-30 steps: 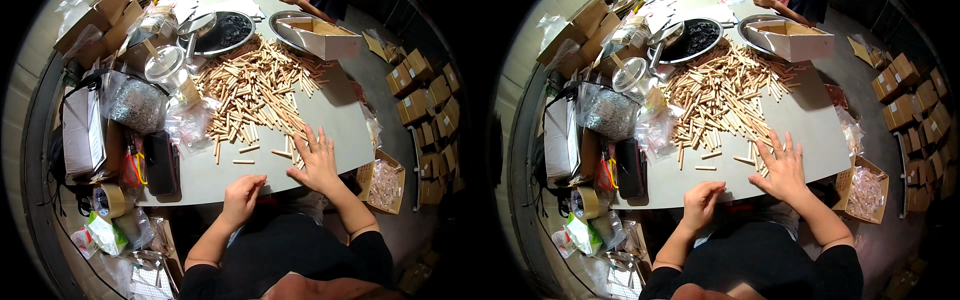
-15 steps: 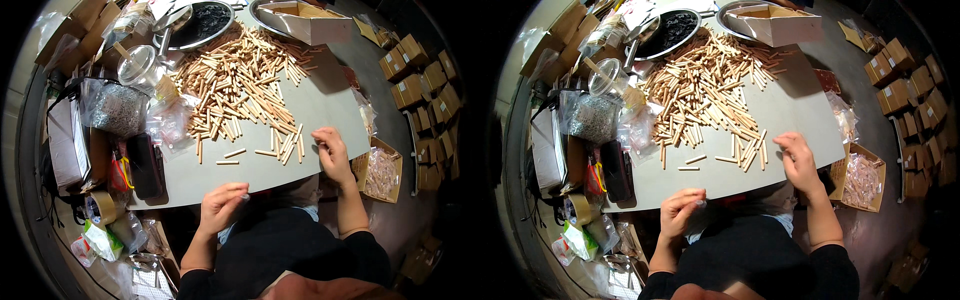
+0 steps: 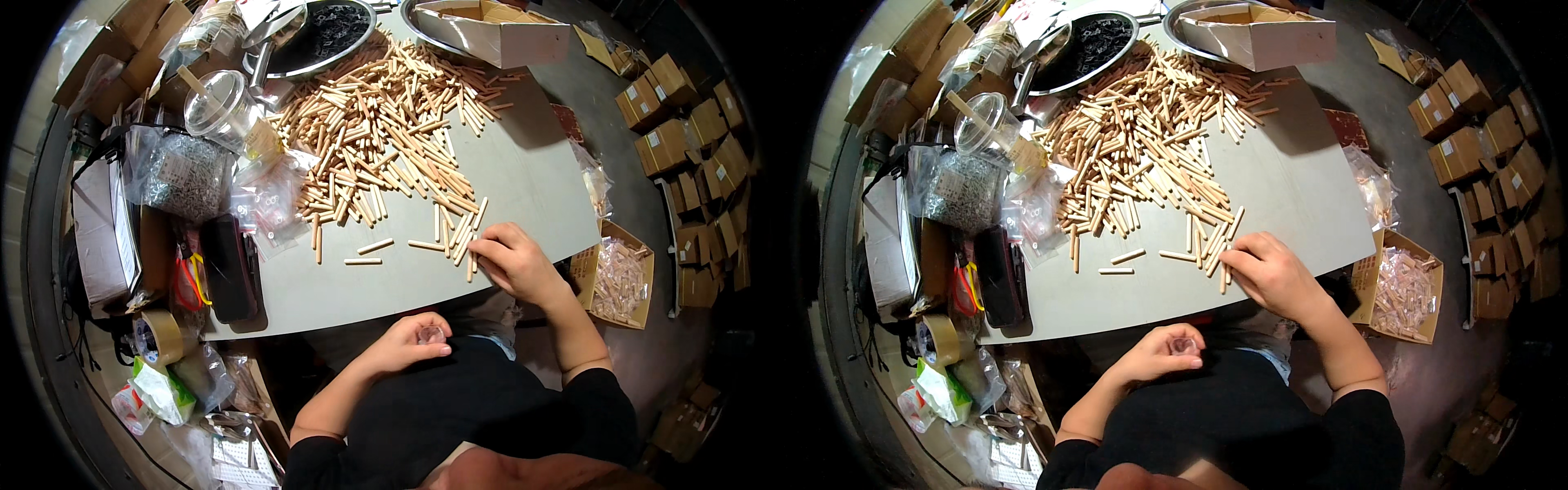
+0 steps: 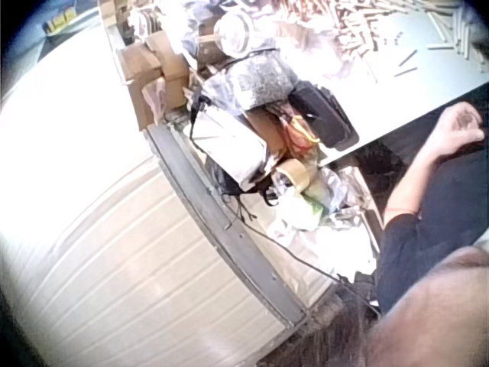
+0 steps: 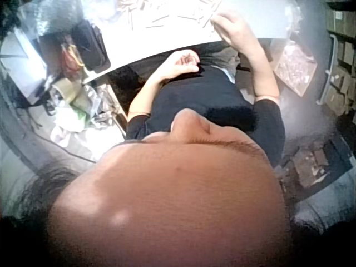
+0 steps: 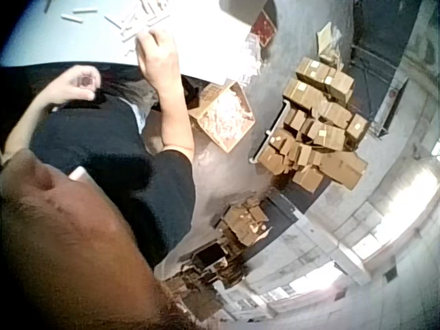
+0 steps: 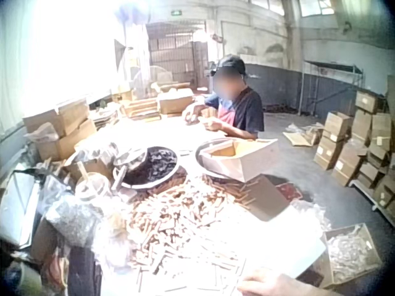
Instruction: The person repeatedly picks up small wooden sticks from a large pile on a table and places them into small clear plastic bags. The person handles the sticks one by one or in small groups, filling the bags and setting them aside on the table.
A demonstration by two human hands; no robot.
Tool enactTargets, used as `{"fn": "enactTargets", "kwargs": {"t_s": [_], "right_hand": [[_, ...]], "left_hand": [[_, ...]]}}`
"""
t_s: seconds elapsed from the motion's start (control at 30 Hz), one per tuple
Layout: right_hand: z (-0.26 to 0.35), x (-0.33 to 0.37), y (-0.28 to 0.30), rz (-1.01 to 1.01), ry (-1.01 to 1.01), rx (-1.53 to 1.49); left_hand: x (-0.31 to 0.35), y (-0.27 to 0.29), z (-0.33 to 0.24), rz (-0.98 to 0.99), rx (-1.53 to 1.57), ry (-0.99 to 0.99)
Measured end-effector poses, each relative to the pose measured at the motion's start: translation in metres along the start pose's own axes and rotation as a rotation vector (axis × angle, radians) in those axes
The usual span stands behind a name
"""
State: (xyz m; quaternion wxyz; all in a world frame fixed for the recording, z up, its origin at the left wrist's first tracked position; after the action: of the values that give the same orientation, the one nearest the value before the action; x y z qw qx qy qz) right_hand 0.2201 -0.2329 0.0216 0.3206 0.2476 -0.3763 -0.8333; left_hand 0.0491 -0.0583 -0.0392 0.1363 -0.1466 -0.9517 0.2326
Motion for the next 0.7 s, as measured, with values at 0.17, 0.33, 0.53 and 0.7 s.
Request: {"fn": "enactTargets", "kwargs": {"t_s": [0.17, 0.33, 0.53, 0.7], "right_hand": [[0.005, -0.007, -0.004, 0.014, 0.006, -0.011], [0.005, 0.002, -0.003, 0.061, -0.009, -0.061], [0.01, 0.01, -0.002, 0.159, 0.008, -0.094], [0.011, 0.011, -0.002, 0.214, 0.009, -0.107]], "left_hand": [[-0.032, -0.009, 0.033, 0.042, 0.273, 0.073], [-0.05, -0.015, 0.03, 0.048, 0.523, 0.148], [-0.051, -0.025, 0.022, -0.029, 0.69, 0.199], [-0.05, -0.024, 0.029, -0.045, 0.726, 0.194]]}}
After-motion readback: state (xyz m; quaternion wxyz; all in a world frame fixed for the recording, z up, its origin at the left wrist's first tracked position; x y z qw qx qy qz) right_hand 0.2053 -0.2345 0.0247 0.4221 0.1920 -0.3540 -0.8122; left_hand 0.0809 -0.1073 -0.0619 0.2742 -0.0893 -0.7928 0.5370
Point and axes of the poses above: each hand's wrist, its own x-axis away from the middle knuckle, its own y-axis out of the back of the hand, z = x × y, the point moved 2 cm from there along -x, towards the middle knuckle, and after that the axes turned 13 degrees about -y, right-handed, at the moved point
